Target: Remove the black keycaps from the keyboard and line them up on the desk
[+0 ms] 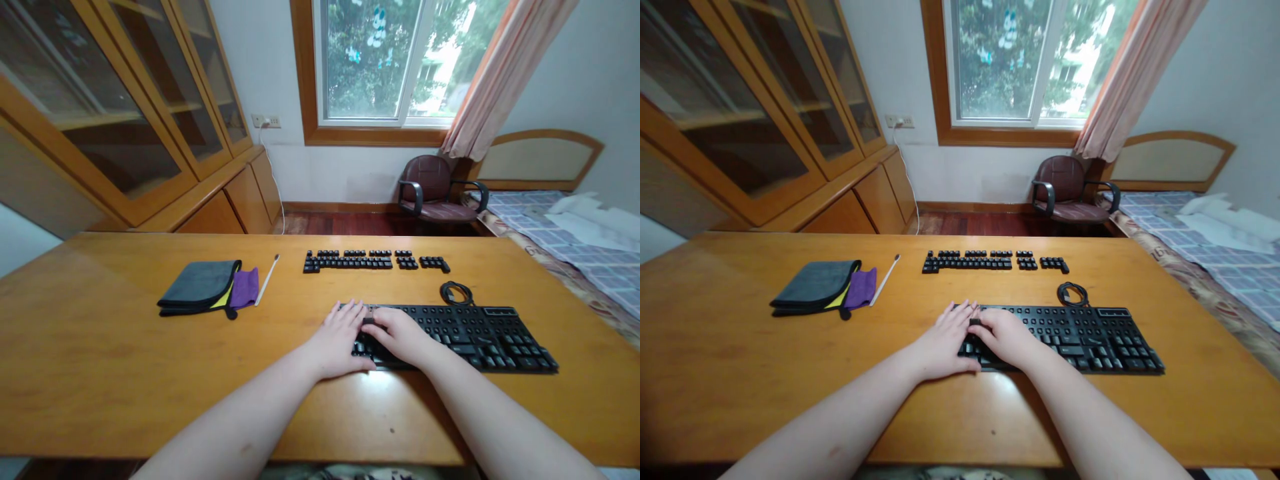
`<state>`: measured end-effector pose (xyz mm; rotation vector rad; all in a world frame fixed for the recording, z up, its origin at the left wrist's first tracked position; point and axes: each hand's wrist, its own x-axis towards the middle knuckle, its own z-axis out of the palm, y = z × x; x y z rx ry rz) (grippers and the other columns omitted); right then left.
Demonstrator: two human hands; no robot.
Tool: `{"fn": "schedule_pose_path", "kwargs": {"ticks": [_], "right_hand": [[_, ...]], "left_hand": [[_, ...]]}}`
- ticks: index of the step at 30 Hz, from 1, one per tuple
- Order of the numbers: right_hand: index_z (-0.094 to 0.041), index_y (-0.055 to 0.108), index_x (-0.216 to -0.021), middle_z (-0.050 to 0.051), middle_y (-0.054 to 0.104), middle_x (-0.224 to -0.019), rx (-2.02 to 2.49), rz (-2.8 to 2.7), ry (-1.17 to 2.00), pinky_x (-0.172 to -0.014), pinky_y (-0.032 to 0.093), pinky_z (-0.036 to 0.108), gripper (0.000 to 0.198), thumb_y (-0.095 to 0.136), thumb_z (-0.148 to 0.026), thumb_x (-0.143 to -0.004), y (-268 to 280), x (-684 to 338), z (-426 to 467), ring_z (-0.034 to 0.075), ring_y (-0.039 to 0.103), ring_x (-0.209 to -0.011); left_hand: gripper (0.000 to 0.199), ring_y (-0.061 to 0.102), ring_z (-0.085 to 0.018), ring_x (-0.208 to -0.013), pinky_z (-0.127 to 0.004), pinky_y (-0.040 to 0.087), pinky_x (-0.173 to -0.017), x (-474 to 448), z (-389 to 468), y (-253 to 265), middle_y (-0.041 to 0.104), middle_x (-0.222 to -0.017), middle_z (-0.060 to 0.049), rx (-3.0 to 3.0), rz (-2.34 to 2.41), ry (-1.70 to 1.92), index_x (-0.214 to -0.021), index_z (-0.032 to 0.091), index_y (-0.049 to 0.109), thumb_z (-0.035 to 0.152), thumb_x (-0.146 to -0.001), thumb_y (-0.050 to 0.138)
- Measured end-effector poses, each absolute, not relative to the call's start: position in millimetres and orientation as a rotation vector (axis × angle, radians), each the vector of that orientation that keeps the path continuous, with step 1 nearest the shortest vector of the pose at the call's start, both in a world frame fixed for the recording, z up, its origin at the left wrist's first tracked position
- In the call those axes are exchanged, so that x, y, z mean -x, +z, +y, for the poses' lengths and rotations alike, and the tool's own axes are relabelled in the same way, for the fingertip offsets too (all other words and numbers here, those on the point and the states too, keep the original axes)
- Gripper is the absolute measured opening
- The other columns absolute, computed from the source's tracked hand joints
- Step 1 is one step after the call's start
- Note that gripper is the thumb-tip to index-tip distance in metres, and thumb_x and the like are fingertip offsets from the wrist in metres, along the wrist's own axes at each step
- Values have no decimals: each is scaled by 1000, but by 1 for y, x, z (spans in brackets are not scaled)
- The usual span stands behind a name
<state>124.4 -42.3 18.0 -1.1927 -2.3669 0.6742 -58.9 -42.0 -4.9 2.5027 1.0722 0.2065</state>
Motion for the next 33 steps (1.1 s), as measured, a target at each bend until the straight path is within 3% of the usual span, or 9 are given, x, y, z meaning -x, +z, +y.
{"fn": "schedule_pose_path", "kwargs": {"ticks": [8, 16, 20, 24, 29, 33], "right_hand": [[-18, 65, -89, 9, 68, -77, 953, -2511, 408, -69, 46, 30, 23, 44, -28, -90, 9, -126, -50, 19, 62, -71], [-20, 64, -78, 6, 68, -74, 1253, -1746, 804, -66, 53, 32, 28, 45, -38, -88, -4, -135, -39, 20, 65, -68], [-19, 60, -78, 6, 69, -73, 1212, -1344, 1084, -63, 56, 34, 29, 52, -47, -83, -7, -129, -35, 20, 66, -64], [-18, 61, -77, 7, 69, -74, 1176, -1283, 1145, -64, 56, 34, 32, 56, -50, -79, -5, -125, -36, 20, 66, -65], [-19, 63, -74, 6, 68, -71, 1206, -1420, 1064, -64, 56, 34, 31, 55, -48, -81, -3, -124, -41, 21, 65, -66], [-18, 66, -77, 8, 69, -74, 1233, -1491, 1015, -66, 55, 36, 29, 55, -45, -82, -7, -125, -40, 22, 66, -68]], "left_hand": [[97, 14, -29, -137, -50, 10, -111, 57, -43, -4, 19, -148, -14, -2471, 1070, 222, -143, 16, 19, 66, -68, 56], [97, 19, -31, -136, -52, 13, -110, 59, -41, -4, 23, -147, -15, -2442, 1047, 271, -141, 16, 23, 63, -65, 62], [70, 36, -27, -128, -46, 26, -107, 61, -40, -1, 42, -138, -11, -2329, 1133, 498, -134, 19, 37, 49, -75, 60], [45, 53, -20, -108, -37, 42, -95, 60, -40, 1, 59, -117, -5, -2207, 1152, 786, -123, 24, 48, 34, -81, 58], [28, 57, -18, -103, -36, 43, -94, 57, -40, 0, 64, -108, -1, -2204, 1049, 869, -111, 26, 56, 29, -83, 57], [27, 60, -17, -94, -33, 48, -87, 57, -38, -6, 66, -100, -1, -2111, 1099, 894, -105, 25, 56, 26, -79, 62]]}}
